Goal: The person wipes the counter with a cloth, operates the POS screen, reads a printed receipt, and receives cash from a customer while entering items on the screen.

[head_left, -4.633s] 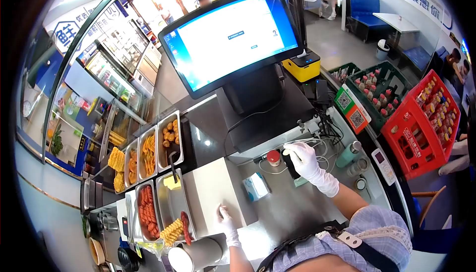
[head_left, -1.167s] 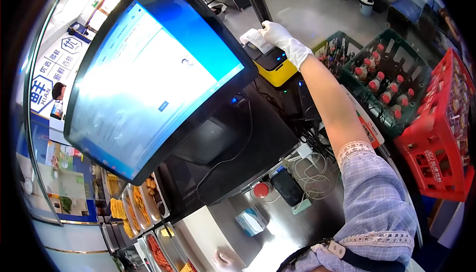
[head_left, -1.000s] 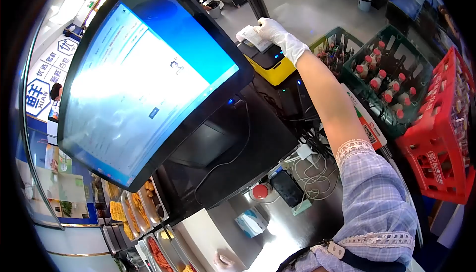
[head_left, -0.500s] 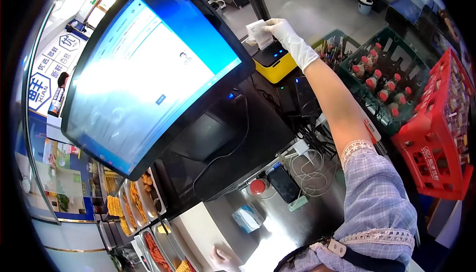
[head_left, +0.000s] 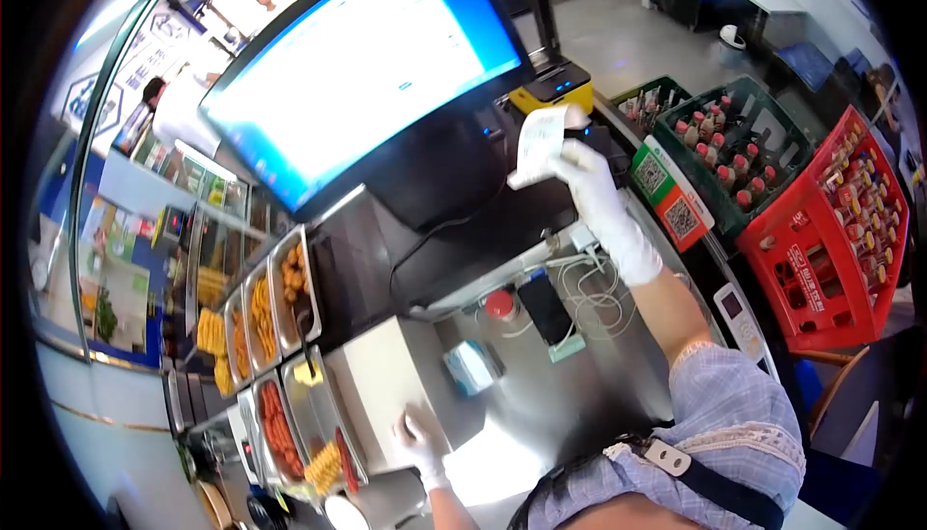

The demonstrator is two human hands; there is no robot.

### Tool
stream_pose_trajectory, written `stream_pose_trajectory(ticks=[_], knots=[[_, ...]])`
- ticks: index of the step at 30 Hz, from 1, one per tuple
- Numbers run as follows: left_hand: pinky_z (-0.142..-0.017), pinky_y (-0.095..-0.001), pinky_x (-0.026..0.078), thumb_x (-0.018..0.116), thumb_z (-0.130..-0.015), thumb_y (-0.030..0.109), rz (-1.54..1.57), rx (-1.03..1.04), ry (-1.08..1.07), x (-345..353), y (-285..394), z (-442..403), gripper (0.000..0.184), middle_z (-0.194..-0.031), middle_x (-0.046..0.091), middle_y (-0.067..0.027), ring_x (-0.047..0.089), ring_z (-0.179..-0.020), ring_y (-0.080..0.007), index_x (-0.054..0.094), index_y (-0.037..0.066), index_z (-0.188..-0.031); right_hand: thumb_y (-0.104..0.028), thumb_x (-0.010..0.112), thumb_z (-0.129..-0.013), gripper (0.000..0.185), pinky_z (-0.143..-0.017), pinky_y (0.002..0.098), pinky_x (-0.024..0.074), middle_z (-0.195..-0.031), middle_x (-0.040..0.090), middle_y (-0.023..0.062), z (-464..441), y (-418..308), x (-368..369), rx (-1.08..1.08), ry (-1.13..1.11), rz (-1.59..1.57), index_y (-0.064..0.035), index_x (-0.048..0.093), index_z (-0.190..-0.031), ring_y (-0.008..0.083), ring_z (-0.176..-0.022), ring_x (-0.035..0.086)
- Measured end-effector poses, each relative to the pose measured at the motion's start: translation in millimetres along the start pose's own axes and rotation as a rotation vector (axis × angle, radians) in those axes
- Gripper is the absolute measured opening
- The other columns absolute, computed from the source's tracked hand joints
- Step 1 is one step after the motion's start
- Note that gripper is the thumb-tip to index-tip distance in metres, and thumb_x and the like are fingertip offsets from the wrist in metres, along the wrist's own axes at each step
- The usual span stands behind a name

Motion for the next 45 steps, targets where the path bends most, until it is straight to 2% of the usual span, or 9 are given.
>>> stream_pose_trajectory(ticks=[2, 6, 11, 15, 18, 29, 36, 38, 45], knots=[[-0.088, -0.0345, 0.047, 0.051, -0.097, 0.016, 0.302, -0.142, 0.001, 15.1, -35.1, 6.5, 0.027, -0.104, 0.062, -0.0153, 0.061, -0.096, -0.0263, 0.060, -0.002, -0.115, -0.003, 0.057, -0.089, 0.020, -0.090, 0.0271, 0.0449, -0.103, 0.066, 0.0035, 62.1, 1.3, 44.4, 0.163, -0.117, -0.086, 0.0014, 0.062, -0.109, 0.0114, -0.098, 0.060], [-0.095, -0.0350, 0.045, 0.051, -0.099, 0.017, 0.716, -0.276, -0.159, -9.5, 83.1, 8.8, 0.027, -0.107, 0.062, -0.0141, 0.057, -0.109, -0.0233, 0.059, -0.001, -0.118, 0.001, 0.054, -0.089, 0.037, -0.091, 0.0295, 0.0470, -0.108, 0.066, 0.0063, 171.6, 10.9, 129.7, 0.399, -0.424, -0.051, 0.0007, 0.056, -0.127, 0.0141, -0.099, 0.062], [-0.111, -0.0377, 0.028, 0.069, -0.085, 0.040, 0.815, 0.123, -0.289, -72.0, 131.6, 29.1, 0.066, -0.138, 0.043, -0.0174, 0.037, -0.132, -0.0260, 0.048, 0.001, -0.134, 0.004, 0.055, -0.088, 0.043, -0.091, 0.0253, 0.0462, -0.112, 0.065, 0.0035, 278.7, -0.4, 226.2, 0.415, -0.594, 0.057, -0.0011, 0.054, -0.131, 0.0088, -0.101, 0.058], [-0.099, -0.0320, 0.041, 0.052, -0.099, 0.017, 1.140, -0.399, -0.134, -119.0, 70.7, 22.8, 0.033, -0.118, 0.061, -0.0105, 0.056, -0.109, -0.0175, 0.054, -0.004, -0.124, 0.002, 0.054, -0.089, 0.043, -0.088, 0.0250, 0.0475, -0.108, 0.066, 0.0071, 344.9, 1.9, 284.7, 0.492, -0.727, 0.085, -0.0002, 0.053, -0.132, 0.0100, -0.098, 0.060], [-0.091, -0.0313, 0.045, 0.054, -0.097, 0.014, 1.439, -0.415, -0.063, -158.0, 30.5, 9.7, 0.022, -0.108, 0.064, -0.0065, 0.060, -0.100, -0.0161, 0.061, -0.001, -0.112, 0.001, 0.055, -0.090, 0.043, -0.087, 0.0249, 0.0481, -0.107, 0.066, 0.0069, 375.6, 7.1, 318.0, 0.429, -0.761, 0.129, 0.0004, 0.052, -0.132, 0.0106, -0.096, 0.061], [-0.067, -0.0225, 0.033, 0.052, -0.094, 0.017, 1.418, -0.472, -0.023, -254.1, -40.4, -2.6, 0.015, -0.080, 0.050, 0.0047, 0.041, -0.072, -0.0060, 0.062, 0.007, -0.090, 0.003, 0.057, -0.089, 0.042, -0.084, 0.0236, 0.0491, -0.107, 0.066, 0.0070, 461.5, 25.7, 389.1, 0.503, -0.747, 0.073, 0.0017, 0.052, -0.131, 0.0097, -0.095, 0.062], [-0.071, -0.0239, 0.040, 0.055, -0.094, 0.019, 1.476, -0.430, -0.107, -246.1, -43.9, -14.8, 0.021, -0.093, 0.062, -0.0005, 0.054, -0.080, -0.0077, 0.065, 0.001, -0.101, 0.002, 0.056, -0.091, 0.041, -0.086, 0.0224, 0.0477, -0.107, 0.066, 0.0068, 468.8, 15.6, 391.9, 0.484, -0.704, 0.125, 0.0038, 0.051, -0.131, 0.0094, -0.096, 0.061], [-0.093, -0.0332, 0.042, 0.054, -0.094, 0.021, 1.396, -0.399, -0.202, -242.1, -43.4, -15.8, 0.033, -0.112, 0.063, -0.0116, 0.059, -0.103, -0.0194, 0.058, -0.005, -0.113, 0.002, 0.056, -0.090, 0.041, -0.086, 0.0226, 0.0477, -0.107, 0.066, 0.0068, 466.9, 17.4, 386.8, 0.480, -0.685, 0.124, 0.0035, 0.051, -0.131, 0.0096, -0.096, 0.061], [-0.085, -0.0277, 0.047, 0.058, -0.093, 0.017, 1.366, -0.367, -0.197, -224.4, -12.7, -28.9, 0.028, -0.101, 0.068, -0.0085, 0.064, -0.092, -0.0154, 0.065, -0.003, -0.111, 0.004, 0.057, -0.089, 0.042, -0.084, 0.0225, 0.0485, -0.107, 0.067, 0.0072, 443.3, 20.1, 363.1, 0.460, -0.683, 0.138, 0.0025, 0.053, -0.130, 0.0095, -0.096, 0.062]])
Point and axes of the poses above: each hand's wrist, its own z-axis away from the middle knuckle, its own x-axis out of the palm, y = z × x, the point moved 9 cm from there along -z, towards the middle knuckle
